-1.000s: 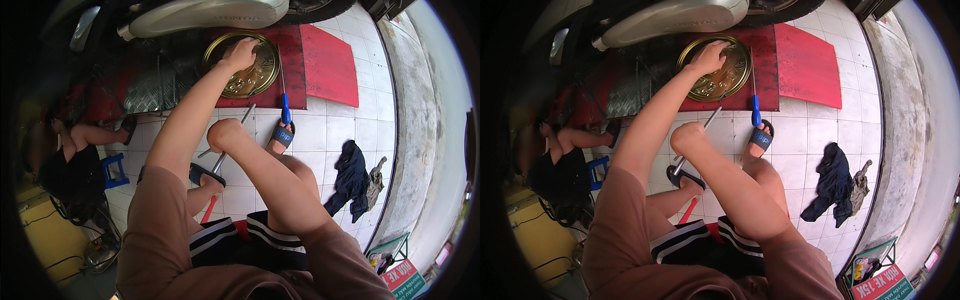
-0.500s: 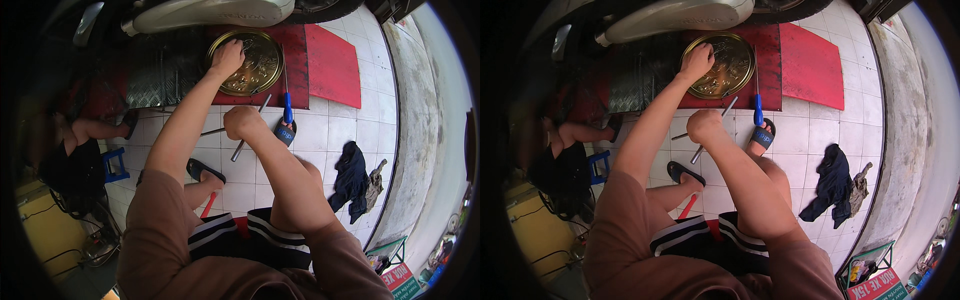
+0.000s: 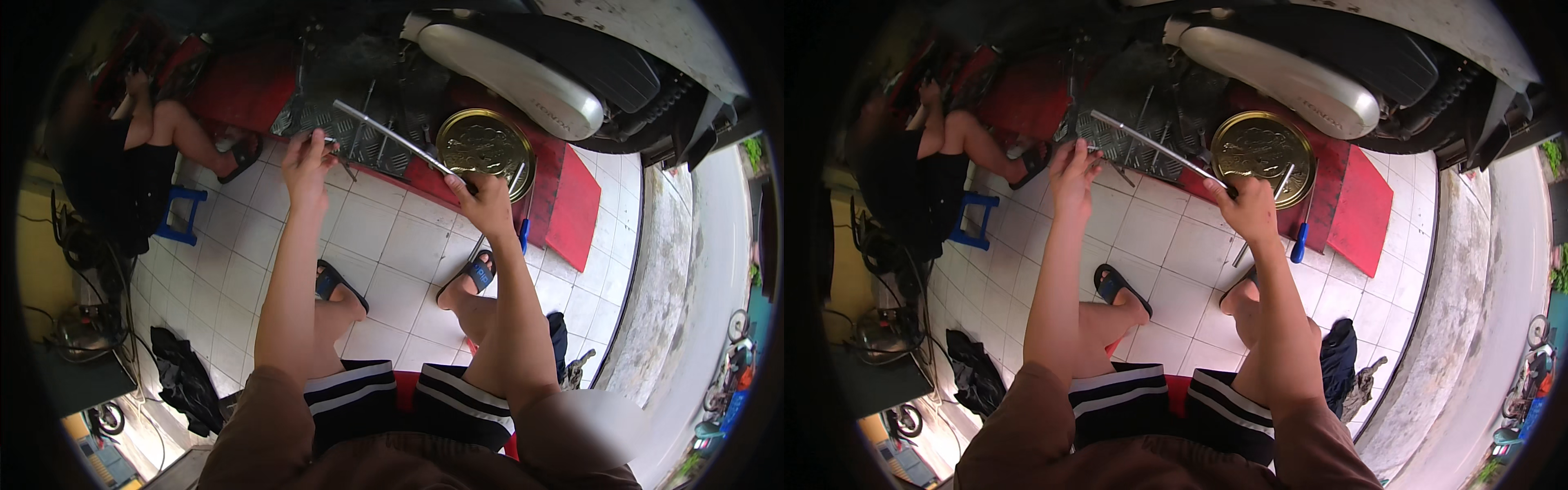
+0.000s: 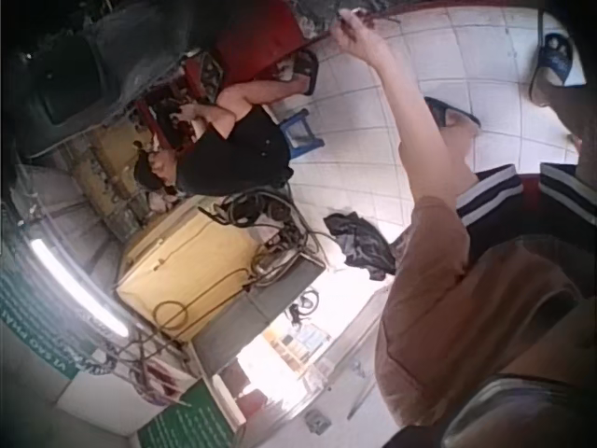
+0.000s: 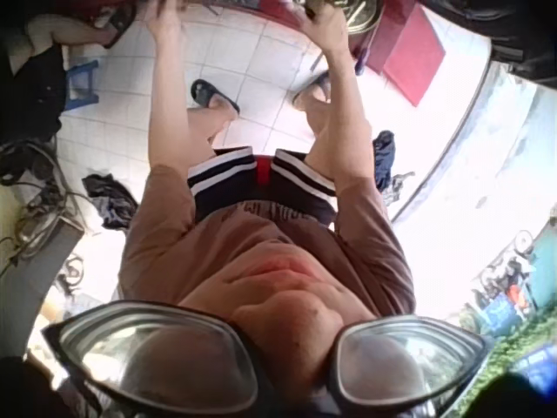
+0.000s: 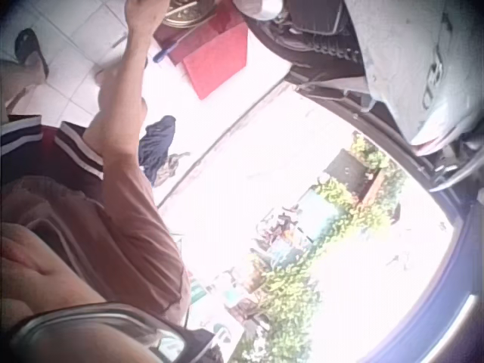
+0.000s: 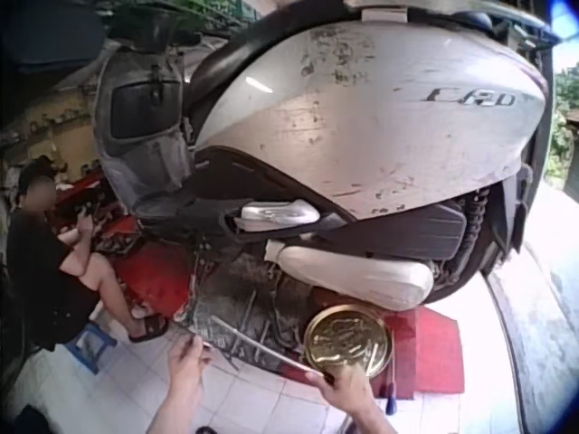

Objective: The person uses a T-handle wrench and a screwdriver to work on the engine area of a white motorcycle. They repeatedly loosen and tighten bolts while seated on a red plastic stool in a workshop environment.

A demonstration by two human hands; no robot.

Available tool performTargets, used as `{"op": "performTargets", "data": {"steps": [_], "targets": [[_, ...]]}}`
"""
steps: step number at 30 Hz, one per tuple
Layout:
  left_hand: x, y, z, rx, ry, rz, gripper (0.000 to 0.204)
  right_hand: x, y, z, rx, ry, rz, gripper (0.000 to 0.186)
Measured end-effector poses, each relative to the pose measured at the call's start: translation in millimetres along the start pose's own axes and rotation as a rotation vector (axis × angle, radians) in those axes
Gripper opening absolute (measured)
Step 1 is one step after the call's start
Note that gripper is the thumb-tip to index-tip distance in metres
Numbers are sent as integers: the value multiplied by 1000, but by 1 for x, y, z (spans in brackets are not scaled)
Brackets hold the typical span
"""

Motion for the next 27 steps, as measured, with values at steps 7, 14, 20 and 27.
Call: {"op": "performTargets", "data": {"steps": [7, 14, 20, 27], "targets": [[-18, 1, -4, 141, -156, 18, 23, -4, 0, -11, 101, 3, 34, 37], [-24, 1, 4, 91, -114, 39, 24, -8, 5, -5, 134, -19, -32, 35], [-22, 12, 4, 90, -125, 33, 19, -5, 5, -5, 61, -85, -5, 44], [-28, 13, -3, -74, -100, -82, 20, -6, 1, 15, 139, -32, -60, 44]]}}
Point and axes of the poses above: each hand's wrist, its own x-axis away from the middle knuckle, its own y-axis out of the palm, z = x × y, the point moved 6 cm from there along -x, towards the middle knuckle, and after that the axes turned 6 degrees about y, right-handed, at the moved point
